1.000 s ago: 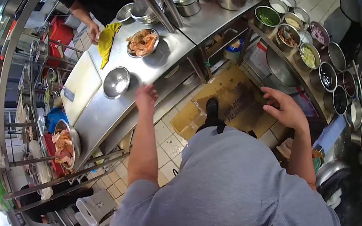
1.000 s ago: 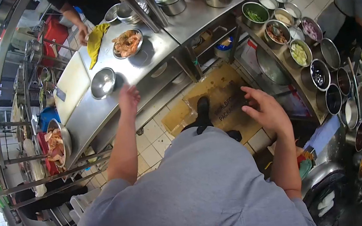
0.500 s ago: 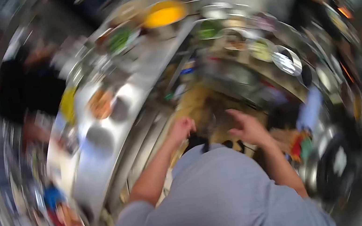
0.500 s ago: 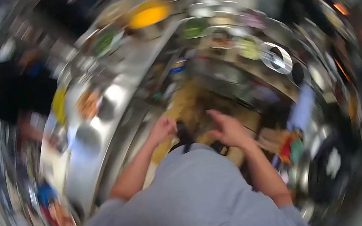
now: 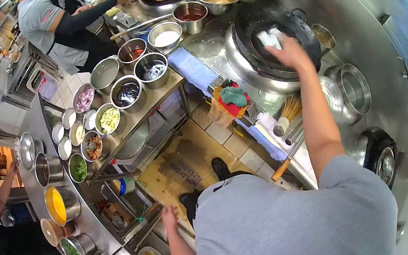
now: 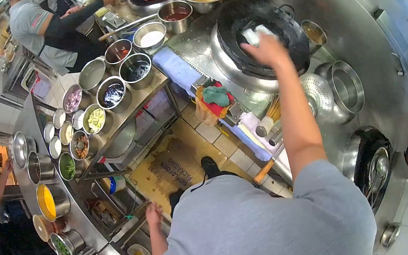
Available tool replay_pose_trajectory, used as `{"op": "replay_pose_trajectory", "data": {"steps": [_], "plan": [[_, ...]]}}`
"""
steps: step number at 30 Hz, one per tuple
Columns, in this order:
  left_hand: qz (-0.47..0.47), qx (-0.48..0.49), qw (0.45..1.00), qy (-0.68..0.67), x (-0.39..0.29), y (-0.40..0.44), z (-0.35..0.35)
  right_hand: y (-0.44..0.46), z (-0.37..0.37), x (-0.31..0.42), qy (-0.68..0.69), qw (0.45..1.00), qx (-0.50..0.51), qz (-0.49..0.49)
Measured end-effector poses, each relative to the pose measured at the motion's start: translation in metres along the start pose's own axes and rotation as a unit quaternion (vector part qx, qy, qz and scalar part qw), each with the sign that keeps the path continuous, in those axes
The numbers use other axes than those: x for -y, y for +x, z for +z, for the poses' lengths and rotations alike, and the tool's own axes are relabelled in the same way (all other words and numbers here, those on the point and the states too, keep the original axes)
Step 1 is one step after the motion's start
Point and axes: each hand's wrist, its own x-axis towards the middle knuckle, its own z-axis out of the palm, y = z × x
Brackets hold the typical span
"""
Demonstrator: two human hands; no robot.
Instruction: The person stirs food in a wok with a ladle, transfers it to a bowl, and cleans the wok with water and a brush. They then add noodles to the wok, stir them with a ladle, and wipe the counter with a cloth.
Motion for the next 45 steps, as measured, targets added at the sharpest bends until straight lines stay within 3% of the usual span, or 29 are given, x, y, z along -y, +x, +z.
{"op": "replay_pose_trajectory", "data": {"steps": [1,2,3,4,5,6,7,8,9,10,11,13,15,17,18,19,20,21,22,24,26,29,31,33,37,40,42,43,45], "plan": [[0.06,-0.001,0.995,0.076,0.089,0.039,-0.022,-0.014,-0.037,0.013,-0.125,0.977,0.024,0.171],[-0.012,0.063,0.991,0.118,0.089,0.009,-0.026,-0.004,-0.033,-0.027,-0.022,0.989,-0.07,0.125],[0.183,0.071,0.853,0.483,0.128,0.006,-0.043,-0.01,-0.042,-0.031,0.098,0.977,-0.144,0.124],[0.185,0.063,0.857,0.476,0.135,0.0,-0.043,-0.018,-0.038,-0.031,0.174,0.955,-0.203,0.128],[0.035,0.02,0.954,0.296,0.141,-0.018,-0.042,-0.025,-0.033,-0.015,0.225,0.948,-0.189,0.12],[-0.115,-0.022,0.989,0.094,0.148,-0.036,-0.041,-0.032,-0.026,0.006,0.274,0.939,-0.173,0.112],[-0.257,-0.059,0.958,-0.113,0.155,-0.049,-0.044,-0.036,-0.003,0.027,0.325,0.936,-0.086,0.103],[-0.255,-0.058,0.958,-0.119,0.162,-0.049,-0.047,-0.039,0.021,0.056,0.37,0.925,-0.002,0.091],[-0.231,-0.033,0.965,-0.123,0.178,-0.042,-0.049,-0.053,0.03,0.108,0.266,0.963,0.027,0.036],[-0.208,-0.007,0.97,-0.125,0.195,-0.032,-0.054,-0.072,0.053,0.153,0.341,0.928,0.145,0.047],[-0.154,0.089,0.967,-0.184,0.209,-0.018,-0.063,-0.091,0.09,0.185,0.382,0.897,0.218,-0.055],[-0.112,0.069,0.982,-0.138,0.187,0.006,-0.063,-0.145,0.133,0.24,0.394,0.816,0.34,-0.252],[-0.068,0.061,0.99,-0.104,0.151,0.031,-0.059,-0.211,0.184,0.256,0.37,0.775,0.441,-0.261],[-0.005,0.066,0.993,-0.097,0.091,0.056,-0.054,-0.274,0.225,0.236,0.317,0.789,0.487,-0.198],[0.026,0.067,0.993,-0.09,0.059,0.063,-0.054,-0.314,0.258,0.209,0.282,0.823,0.485,-0.087],[0.047,0.073,0.996,-0.037,0.012,0.058,-0.056,-0.36,0.281,0.176,0.318,0.873,0.369,-0.012],[0.065,0.08,0.995,0.017,-0.029,0.047,-0.063,-0.38,0.255,0.157,0.276,0.856,0.42,0.124],[0.071,0.083,0.994,0.018,-0.052,0.053,-0.069,-0.409,0.265,0.115,0.229,0.772,0.491,0.333],[0.061,0.127,0.99,-0.029,-0.07,0.06,-0.077,-0.439,0.255,0.081,0.366,0.626,0.316,0.612],[0.054,0.18,0.98,-0.069,-0.098,0.074,-0.088,-0.49,0.229,0.011,0.55,0.435,0.077,0.709],[-0.012,0.182,0.963,-0.198,-0.114,0.082,-0.093,-0.475,0.169,0.014,0.631,0.327,-0.147,0.688],[-0.025,0.19,0.965,-0.181,-0.118,0.094,-0.084,-0.437,0.121,0.016,0.783,0.393,-0.081,0.474],[-0.026,0.205,0.972,-0.112,-0.116,0.093,-0.077,-0.396,0.087,0.043,0.745,0.471,-0.035,0.471],[-0.029,0.229,0.971,-0.057,-0.11,0.096,-0.067,-0.374,0.1,0.024,0.731,0.434,-0.054,0.524],[-0.001,0.298,0.954,0.023,-0.108,0.085,-0.055,-0.329,0.082,-0.009,0.506,0.649,-0.157,0.546],[0.046,0.317,0.947,0.027,-0.091,0.09,-0.066,-0.32,0.033,0.01,0.558,0.643,-0.136,0.507],[0.061,0.263,0.961,0.064,-0.08,0.088,-0.071,-0.306,0.015,0.054,0.693,0.536,-0.227,0.425],[0.025,0.254,0.967,0.031,-0.082,0.065,-0.081,-0.301,0.007,0.062,0.692,0.534,-0.232,0.427],[-0.042,0.176,0.983,0.017,-0.051,0.071,-0.099,-0.285,-0.006,0.067,0.581,0.682,-0.177,0.406]]}}
